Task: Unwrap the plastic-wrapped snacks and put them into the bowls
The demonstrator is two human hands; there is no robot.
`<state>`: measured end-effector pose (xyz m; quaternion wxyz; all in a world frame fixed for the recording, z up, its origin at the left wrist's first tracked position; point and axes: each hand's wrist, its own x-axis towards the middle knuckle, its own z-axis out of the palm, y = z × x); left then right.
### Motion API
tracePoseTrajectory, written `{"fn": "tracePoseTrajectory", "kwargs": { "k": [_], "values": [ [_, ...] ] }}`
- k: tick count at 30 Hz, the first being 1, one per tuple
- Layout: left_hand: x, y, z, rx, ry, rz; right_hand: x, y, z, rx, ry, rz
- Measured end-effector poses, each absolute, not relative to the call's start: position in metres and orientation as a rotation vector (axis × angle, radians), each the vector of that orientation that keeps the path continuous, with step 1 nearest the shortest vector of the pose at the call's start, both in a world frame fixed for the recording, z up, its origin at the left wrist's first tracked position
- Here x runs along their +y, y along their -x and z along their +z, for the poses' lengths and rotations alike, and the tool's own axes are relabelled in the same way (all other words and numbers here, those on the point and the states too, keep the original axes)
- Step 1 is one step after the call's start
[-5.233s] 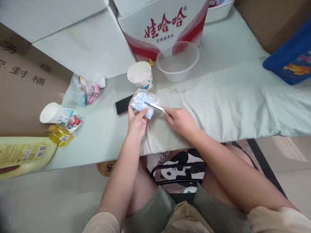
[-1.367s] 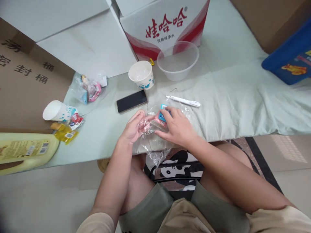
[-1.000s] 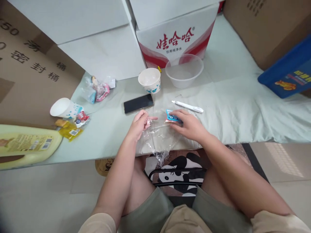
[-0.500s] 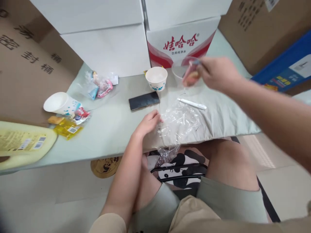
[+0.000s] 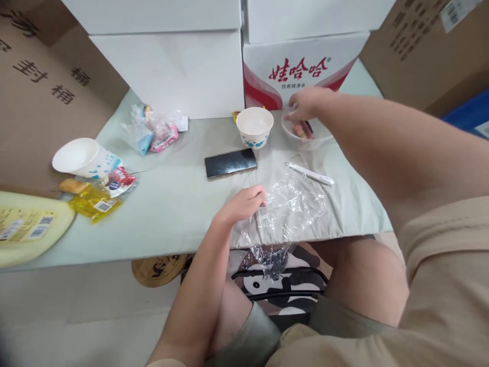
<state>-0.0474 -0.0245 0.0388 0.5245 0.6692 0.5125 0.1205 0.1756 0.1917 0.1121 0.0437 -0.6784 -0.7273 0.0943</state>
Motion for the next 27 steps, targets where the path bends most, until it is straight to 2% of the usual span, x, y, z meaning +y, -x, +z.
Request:
{"fn": "tracePoseTrajectory", "kwargs": {
  "k": [8,16,23,27],
  "values": [
    [-0.026,0.047,0.04,1.223,-1.654,0.292,0.165,-0.205,0.106,-2.06,2.204,0.681],
    [-0.027,0.046,0.038,1.241,-1.678,0.302,0.152,-0.196,0.096,-2.085,2.362,0.428],
    [-0.027,0.048,0.033,1.237,-1.703,0.286,0.135,-0.175,0.089,-2.037,2.266,0.604],
    [-0.027,0.05,0.032,1.242,-1.722,0.291,0.132,-0.17,0.093,-2.187,2.187,0.497]
  ]
}}
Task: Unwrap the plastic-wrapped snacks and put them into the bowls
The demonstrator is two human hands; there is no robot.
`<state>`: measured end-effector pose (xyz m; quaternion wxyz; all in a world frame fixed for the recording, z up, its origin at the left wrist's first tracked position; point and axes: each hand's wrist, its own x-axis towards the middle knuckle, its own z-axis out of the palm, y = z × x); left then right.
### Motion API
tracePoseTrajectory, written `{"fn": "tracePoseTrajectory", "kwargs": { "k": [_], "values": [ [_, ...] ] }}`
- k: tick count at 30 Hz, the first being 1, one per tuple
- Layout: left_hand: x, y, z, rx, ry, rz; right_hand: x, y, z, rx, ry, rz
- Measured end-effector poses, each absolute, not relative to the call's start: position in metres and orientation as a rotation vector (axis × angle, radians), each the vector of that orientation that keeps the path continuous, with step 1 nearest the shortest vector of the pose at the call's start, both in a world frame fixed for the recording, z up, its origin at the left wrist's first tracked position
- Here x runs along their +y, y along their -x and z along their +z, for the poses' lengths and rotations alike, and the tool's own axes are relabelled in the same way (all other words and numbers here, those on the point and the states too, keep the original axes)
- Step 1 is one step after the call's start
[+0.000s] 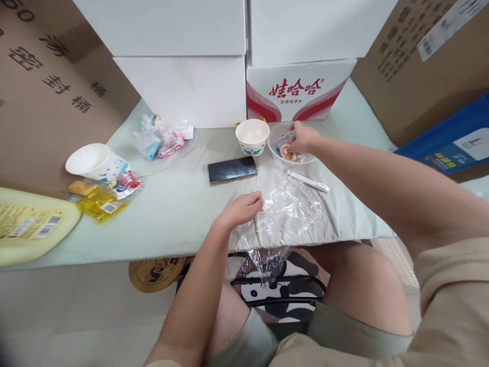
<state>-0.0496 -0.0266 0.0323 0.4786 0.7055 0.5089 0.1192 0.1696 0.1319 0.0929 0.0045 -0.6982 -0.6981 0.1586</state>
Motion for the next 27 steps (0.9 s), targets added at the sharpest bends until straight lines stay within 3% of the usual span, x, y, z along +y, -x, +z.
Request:
{"fn": "tracePoseTrajectory", "kwargs": {
  "k": [8,23,27],
  "values": [
    [-0.03,0.049,0.036,1.243,-1.707,0.289,0.134,-0.161,0.11,-2.487,2.034,0.427],
    [-0.026,0.048,0.035,1.262,-1.74,0.256,0.122,-0.164,0.104,-2.452,2.116,0.716],
    [-0.026,0.051,0.04,1.261,-1.681,0.338,0.1,-0.167,0.12,-2.221,1.888,0.382]
  ]
}}
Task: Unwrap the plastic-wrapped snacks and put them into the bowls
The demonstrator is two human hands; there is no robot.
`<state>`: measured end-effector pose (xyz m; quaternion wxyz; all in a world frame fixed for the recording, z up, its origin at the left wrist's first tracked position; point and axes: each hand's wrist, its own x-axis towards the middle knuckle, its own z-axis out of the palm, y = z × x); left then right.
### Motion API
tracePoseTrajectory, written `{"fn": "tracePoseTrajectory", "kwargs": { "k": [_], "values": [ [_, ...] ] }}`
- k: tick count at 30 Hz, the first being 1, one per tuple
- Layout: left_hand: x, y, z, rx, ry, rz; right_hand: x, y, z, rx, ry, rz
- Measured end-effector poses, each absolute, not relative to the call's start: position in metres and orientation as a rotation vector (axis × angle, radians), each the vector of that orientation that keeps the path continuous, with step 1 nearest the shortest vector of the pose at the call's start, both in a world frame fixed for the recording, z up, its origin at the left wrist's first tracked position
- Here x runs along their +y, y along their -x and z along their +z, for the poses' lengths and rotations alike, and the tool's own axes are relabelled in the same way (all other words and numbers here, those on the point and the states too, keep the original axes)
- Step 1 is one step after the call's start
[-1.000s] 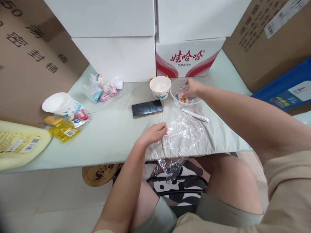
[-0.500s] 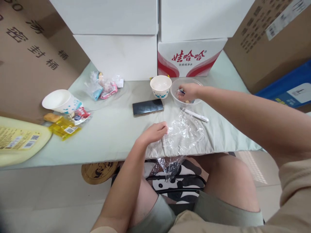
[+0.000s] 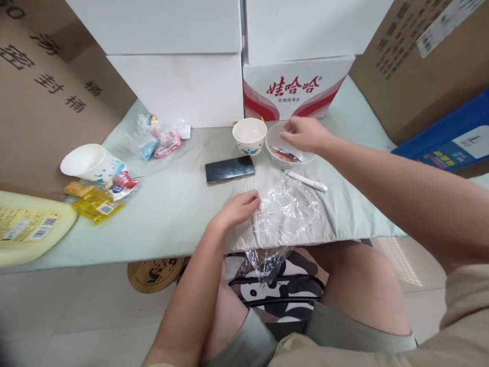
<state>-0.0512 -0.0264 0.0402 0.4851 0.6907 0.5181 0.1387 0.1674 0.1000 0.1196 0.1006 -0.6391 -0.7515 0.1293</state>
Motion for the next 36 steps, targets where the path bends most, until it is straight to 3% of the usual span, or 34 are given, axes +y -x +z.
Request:
{"fn": "tracePoseTrajectory", "kwargs": {
  "k": [4,9,13,20,25,30,36],
  "values": [
    [-0.026,0.056,0.046,1.276,-1.554,0.448,0.033,-0.181,0.107,-2.135,1.489,0.183],
    [-0.022,0.062,0.042,1.301,-1.391,0.631,-0.048,-0.203,0.04,-2.559,1.185,0.538],
    [-0.018,0.072,0.036,1.356,-1.338,0.752,-0.074,-0.223,0.01,-2.675,1.187,0.56],
    [-0.016,0.089,0.03,1.436,-1.644,0.558,-0.096,-0.244,0.017,-2.698,1.343,0.532],
    [-0.01,0.08,0.035,1.425,-1.245,0.952,-0.108,-0.259,0.013,-2.783,1.262,0.509],
    [-0.001,0.08,0.03,1.637,-0.989,1.11,-0.106,-0.275,0.007,-2.737,1.391,0.363],
    [-0.008,0.108,0.015,1.637,-1.355,1.288,-0.102,-0.273,0.012,-2.614,1.323,0.278]
  ]
}}
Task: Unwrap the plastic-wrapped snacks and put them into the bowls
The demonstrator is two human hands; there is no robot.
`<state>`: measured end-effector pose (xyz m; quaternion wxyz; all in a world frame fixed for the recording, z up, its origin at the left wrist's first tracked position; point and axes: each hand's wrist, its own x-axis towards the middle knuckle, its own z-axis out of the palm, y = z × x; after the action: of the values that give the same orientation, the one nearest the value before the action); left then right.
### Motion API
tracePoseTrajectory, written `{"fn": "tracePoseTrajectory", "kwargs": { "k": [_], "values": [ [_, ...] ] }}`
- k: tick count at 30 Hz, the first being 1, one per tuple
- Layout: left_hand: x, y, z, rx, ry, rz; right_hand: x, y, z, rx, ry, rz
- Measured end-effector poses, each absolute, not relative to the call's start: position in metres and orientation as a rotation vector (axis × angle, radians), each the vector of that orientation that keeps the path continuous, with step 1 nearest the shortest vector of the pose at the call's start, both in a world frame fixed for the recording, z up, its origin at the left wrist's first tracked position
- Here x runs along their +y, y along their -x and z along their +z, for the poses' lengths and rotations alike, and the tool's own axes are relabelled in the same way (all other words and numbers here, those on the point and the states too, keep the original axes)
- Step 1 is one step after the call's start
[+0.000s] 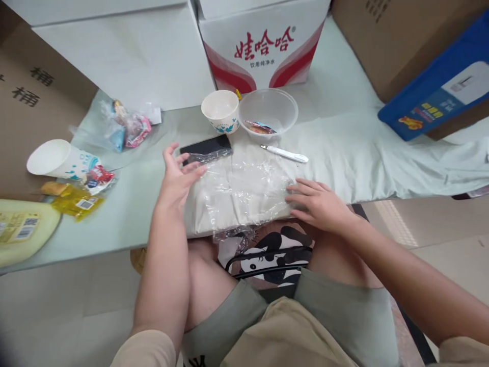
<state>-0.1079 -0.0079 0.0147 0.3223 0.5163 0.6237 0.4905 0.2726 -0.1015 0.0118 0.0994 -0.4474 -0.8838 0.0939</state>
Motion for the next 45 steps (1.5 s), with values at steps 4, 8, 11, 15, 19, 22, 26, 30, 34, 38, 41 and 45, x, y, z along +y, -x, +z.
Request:
{"fn": "tracePoseTrajectory", "kwargs": {
  "k": [4,8,11,15,19,22,26,30,34,38,41,45],
  "values": [
    [-0.055,0.085,0.03,1.545,-1.893,1.311,-0.097,-0.269,0.016,-2.353,1.359,0.201],
    [-0.112,0.023,0.04,1.131,-2.261,0.677,-0.093,-0.256,0.02,-2.138,1.416,0.263],
    [-0.123,0.0,0.037,1.208,-2.331,0.312,-0.084,-0.246,0.026,-2.061,1.414,0.348],
    [-0.095,0.028,0.033,1.293,-2.208,0.186,-0.064,-0.247,0.037,-1.941,1.533,0.373],
    [-0.073,0.06,0.035,1.325,-1.926,0.437,-0.057,-0.252,0.03,-1.835,1.501,0.425],
    [-0.071,0.062,0.033,1.327,-1.738,0.624,-0.066,-0.25,0.016,-2.031,1.154,0.609],
    [-0.07,0.054,0.03,1.291,-1.583,0.711,-0.078,-0.237,0.004,-2.131,0.972,0.58],
    [-0.064,0.055,0.03,1.179,-1.59,0.629,-0.078,-0.226,0.005,-2.033,1.002,0.444],
    [-0.06,0.068,0.027,1.198,-1.488,0.862,-0.08,-0.22,0.011,-1.817,1.022,0.677],
    [-0.065,0.083,0.025,1.079,-1.241,1.223,-0.08,-0.214,0.015,-1.485,1.312,0.808],
    [-0.071,0.087,0.027,1.056,-1.315,0.929,-0.073,-0.209,0.016,-1.296,1.469,0.828],
    [-0.071,0.089,0.033,1.286,-1.393,0.772,-0.061,-0.209,0.017,-1.061,1.521,0.865]
  ]
}}
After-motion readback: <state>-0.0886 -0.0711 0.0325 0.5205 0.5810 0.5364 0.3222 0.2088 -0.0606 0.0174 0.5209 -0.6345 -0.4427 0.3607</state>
